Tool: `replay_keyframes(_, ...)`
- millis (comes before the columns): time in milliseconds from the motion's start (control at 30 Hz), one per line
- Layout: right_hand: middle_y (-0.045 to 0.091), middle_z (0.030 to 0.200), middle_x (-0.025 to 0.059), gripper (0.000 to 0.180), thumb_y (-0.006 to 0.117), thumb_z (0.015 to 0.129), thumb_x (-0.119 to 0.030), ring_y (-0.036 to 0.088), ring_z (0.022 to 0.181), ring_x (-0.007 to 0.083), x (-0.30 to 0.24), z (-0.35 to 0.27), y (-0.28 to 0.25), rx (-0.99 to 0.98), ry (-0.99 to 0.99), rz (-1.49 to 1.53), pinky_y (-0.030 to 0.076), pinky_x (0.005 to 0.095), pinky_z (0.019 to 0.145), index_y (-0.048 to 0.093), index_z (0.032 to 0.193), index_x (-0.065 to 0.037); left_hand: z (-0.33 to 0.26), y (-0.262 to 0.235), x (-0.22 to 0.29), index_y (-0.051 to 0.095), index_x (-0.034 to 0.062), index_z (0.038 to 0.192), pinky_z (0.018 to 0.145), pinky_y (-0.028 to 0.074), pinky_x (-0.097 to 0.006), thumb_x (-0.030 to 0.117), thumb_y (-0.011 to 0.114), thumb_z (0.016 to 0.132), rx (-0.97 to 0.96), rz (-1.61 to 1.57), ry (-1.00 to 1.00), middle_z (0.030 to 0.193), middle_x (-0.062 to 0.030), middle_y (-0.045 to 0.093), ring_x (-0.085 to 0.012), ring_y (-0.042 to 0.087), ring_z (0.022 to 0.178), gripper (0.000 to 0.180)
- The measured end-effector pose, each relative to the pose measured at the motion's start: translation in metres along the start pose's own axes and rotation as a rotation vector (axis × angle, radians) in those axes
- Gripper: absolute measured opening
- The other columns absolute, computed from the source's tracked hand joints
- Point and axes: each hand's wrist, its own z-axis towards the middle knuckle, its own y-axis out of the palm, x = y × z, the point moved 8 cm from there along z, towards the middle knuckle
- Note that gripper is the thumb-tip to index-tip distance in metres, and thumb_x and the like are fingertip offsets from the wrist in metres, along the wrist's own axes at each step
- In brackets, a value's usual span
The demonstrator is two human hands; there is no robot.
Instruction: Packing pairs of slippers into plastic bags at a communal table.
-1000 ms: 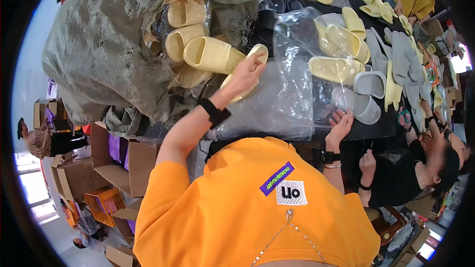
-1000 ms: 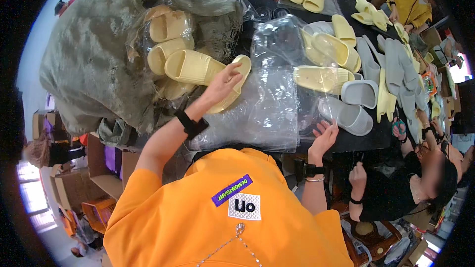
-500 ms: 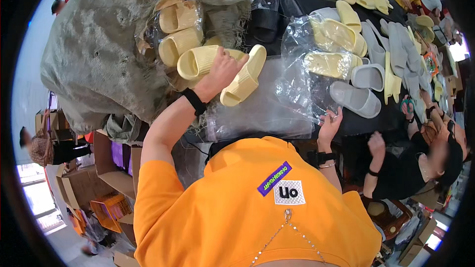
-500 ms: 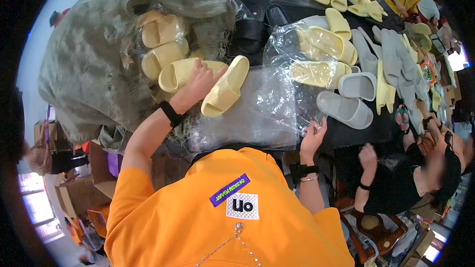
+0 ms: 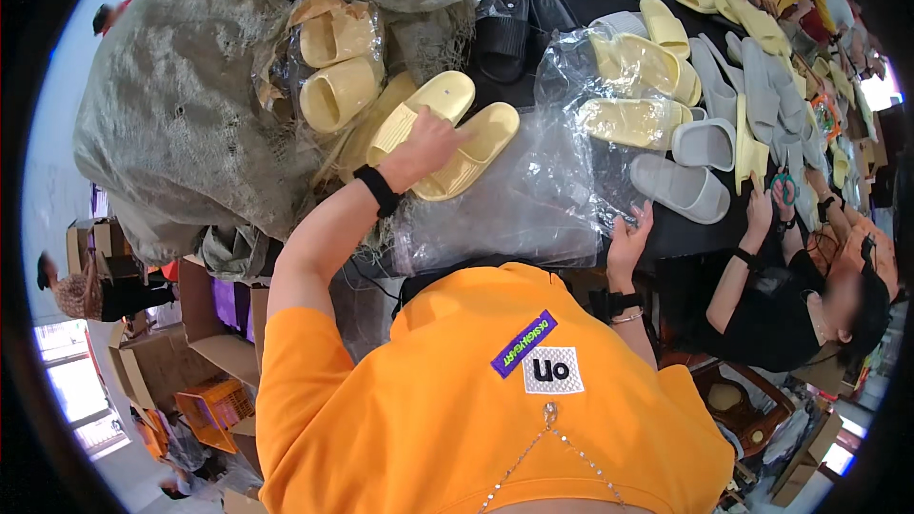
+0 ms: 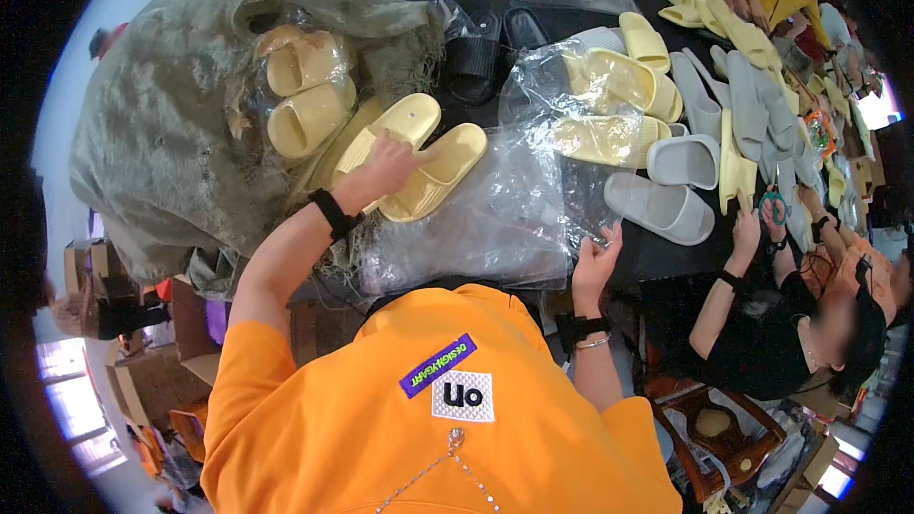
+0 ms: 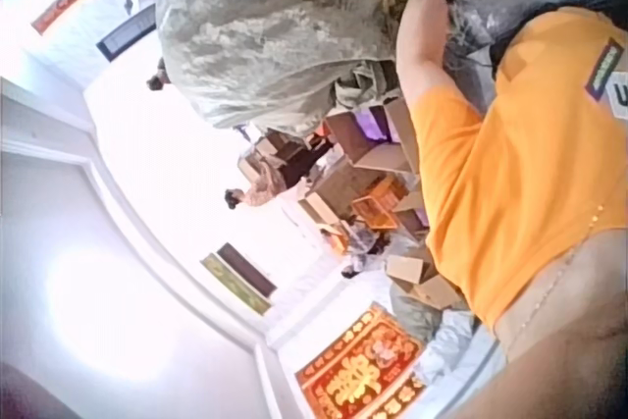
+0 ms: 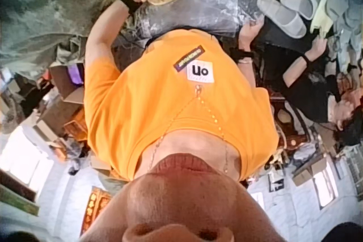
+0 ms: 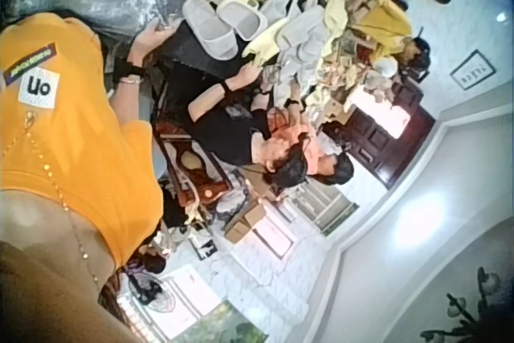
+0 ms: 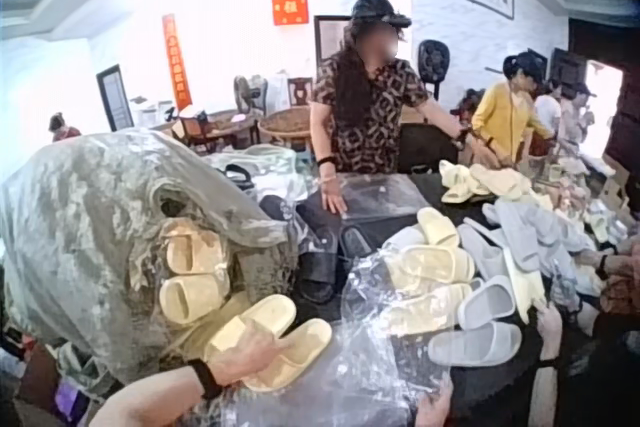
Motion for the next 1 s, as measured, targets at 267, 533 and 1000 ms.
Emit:
replay_keyframes(267,0.029,0.124,0.0146,0.060,0.057,0.083,-0.008,0.045,0.097,0.0202,-0.030,0.001,0.005,0.032,-0.117,-0.220,0.043,0.0300,0.079,0.025,0.132,0.001,0.015,0.021,0.003,0.066,0.0167,0.074,0.064,0.038,-0.038,0.016,0.054,0.075,0.010,0.196,-0.084,0.067,0.0009,0.061,-0.0166,0.060,0.065,0.012)
replay_keyframes(533,0.031,0.126,0.0147,0.056,0.054,0.084,-0.006,0.048,0.094,0.0195,-0.012,0.005,0.001,0.006,-0.122,-0.140,0.043,0.0305,0.080,0.027,0.132,0.001,0.004,0.016,0.015,0.065,0.0146,0.075,0.064,0.037,-0.039,0.018,0.053,0.075,0.087,0.314,-0.018,0.071,-0.0004,0.061,-0.0176,0.060,0.073,0.013)
replay_keyframes(1000,0.035,0.128,0.0139,0.049,0.048,0.091,-0.020,0.049,0.096,0.0192,0.001,0.010,-0.005,0.013,-0.103,-0.108,0.040,0.0322,0.085,0.029,0.132,-0.001,0.008,-0.036,-0.014,0.065,0.0100,0.085,0.063,0.046,-0.038,0.030,0.058,0.072,-0.131,-0.271,-0.162,0.076,-0.0092,0.063,-0.0256,0.061,0.074,0.025)
